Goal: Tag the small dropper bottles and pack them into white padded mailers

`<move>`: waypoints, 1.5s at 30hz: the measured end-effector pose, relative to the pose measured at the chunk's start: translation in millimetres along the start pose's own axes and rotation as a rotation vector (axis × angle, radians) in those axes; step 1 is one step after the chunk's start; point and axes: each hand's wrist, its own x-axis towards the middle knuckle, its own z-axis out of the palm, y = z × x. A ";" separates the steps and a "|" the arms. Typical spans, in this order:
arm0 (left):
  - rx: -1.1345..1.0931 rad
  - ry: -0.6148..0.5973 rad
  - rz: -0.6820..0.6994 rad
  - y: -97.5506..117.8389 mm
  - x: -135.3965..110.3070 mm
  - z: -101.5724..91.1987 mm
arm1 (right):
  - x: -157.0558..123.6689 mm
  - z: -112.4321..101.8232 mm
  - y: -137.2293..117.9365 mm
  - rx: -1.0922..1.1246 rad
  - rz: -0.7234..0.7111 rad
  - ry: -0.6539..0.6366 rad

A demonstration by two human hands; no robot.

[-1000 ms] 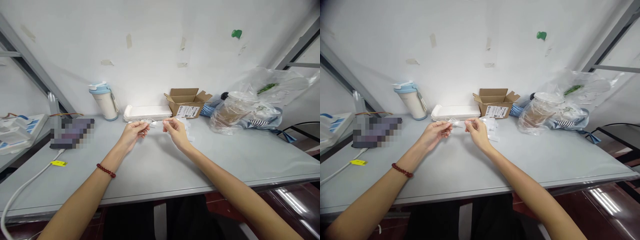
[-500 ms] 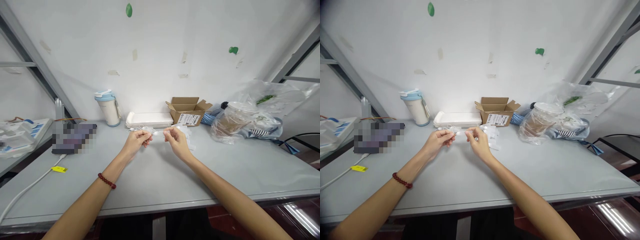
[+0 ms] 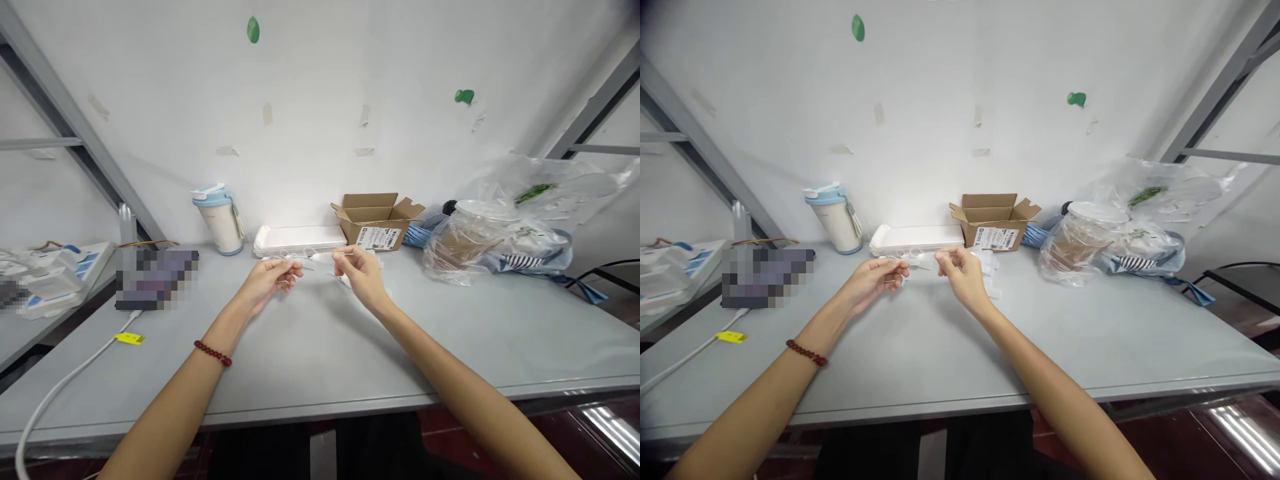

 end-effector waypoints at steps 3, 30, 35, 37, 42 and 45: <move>-0.014 0.044 -0.001 0.0 1.5 -4.5 | 2.3 -3.6 -2.2 0.041 0.018 0.024; 0.218 0.036 0.026 -2.2 3.9 -5.0 | 5.5 3.6 27.6 -0.321 -0.056 -0.205; 0.194 0.337 0.097 2.6 10.2 -31.9 | 16.9 -10.8 36.1 -0.623 -0.154 -0.148; 0.203 0.453 0.087 1.5 12.7 -40.4 | 20.4 -16.0 35.5 -0.691 -0.164 -0.127; 0.301 0.516 0.032 -6.7 16.8 -45.0 | 22.6 -21.1 27.6 -0.940 -0.116 -0.149; 0.412 0.506 0.047 -12.3 18.4 -44.4 | 20.9 -19.8 24.7 -1.137 -0.051 -0.232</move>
